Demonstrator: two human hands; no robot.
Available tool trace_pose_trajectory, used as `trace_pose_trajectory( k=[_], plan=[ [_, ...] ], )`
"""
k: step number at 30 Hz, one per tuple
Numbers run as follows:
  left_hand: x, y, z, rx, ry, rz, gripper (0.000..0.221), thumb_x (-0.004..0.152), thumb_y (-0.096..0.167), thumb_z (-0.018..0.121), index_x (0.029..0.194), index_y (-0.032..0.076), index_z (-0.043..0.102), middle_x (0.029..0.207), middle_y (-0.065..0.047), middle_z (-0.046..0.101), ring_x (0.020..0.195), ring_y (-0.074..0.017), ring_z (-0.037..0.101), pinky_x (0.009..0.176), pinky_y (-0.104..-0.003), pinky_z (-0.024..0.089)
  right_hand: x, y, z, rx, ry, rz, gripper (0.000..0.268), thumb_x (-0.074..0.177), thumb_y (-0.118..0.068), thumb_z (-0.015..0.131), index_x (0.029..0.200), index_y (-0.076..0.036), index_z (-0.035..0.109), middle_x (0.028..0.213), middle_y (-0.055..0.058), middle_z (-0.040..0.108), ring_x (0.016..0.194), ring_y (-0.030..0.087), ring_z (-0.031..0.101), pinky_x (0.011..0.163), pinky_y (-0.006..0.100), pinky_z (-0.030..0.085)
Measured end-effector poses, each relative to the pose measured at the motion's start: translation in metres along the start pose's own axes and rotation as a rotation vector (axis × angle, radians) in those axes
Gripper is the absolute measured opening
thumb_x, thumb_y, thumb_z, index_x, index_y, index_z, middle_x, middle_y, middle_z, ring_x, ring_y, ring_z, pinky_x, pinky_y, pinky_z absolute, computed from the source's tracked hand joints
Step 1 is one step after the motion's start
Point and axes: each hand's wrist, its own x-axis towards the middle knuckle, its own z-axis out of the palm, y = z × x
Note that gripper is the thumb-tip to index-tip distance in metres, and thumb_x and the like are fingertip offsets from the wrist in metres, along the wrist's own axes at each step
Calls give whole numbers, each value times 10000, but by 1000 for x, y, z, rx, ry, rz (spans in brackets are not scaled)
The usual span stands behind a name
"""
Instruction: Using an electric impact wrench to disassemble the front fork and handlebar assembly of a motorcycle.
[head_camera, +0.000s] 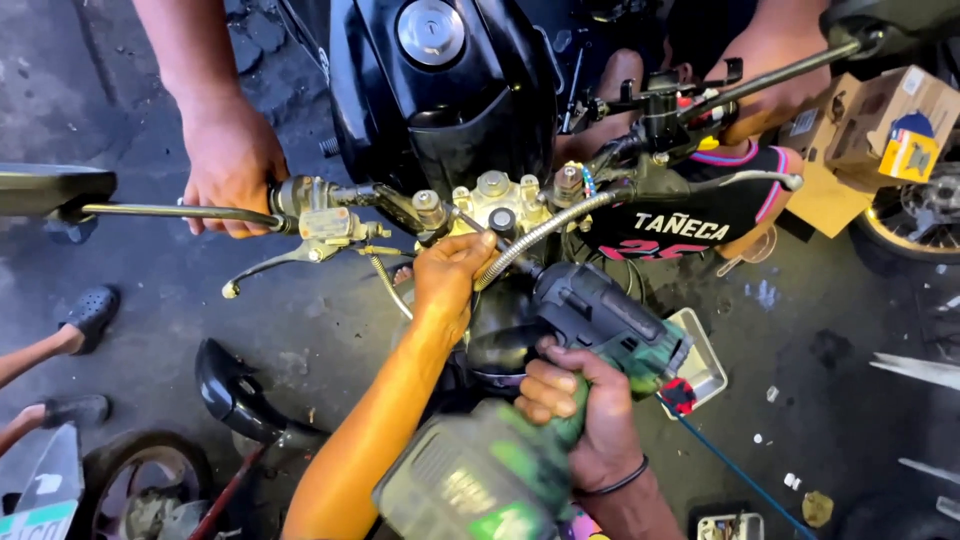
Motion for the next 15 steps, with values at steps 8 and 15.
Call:
trace_pose_trajectory(
  k=[8,15],
  plan=[
    [-6,6,4,40,8,-24,189,921,58,886,1040,-50,786,905,-199,834,823,-250,815,859,-338,700,0,0,5,19,38,-22,115,1019,-146,558,1054,-108,660,581,-123,388,443,31,368,489,241,406],
    [-1,-4,2,9,3,-13,208,911,67,892,1050,-52,791,924,-195,828,864,-261,821,899,-351,703,-3,-17,4,164,-13,105,227,1052,-181,537,1230,-89,645,627,-141,408,496,11,411,511,219,414]
  ],
)
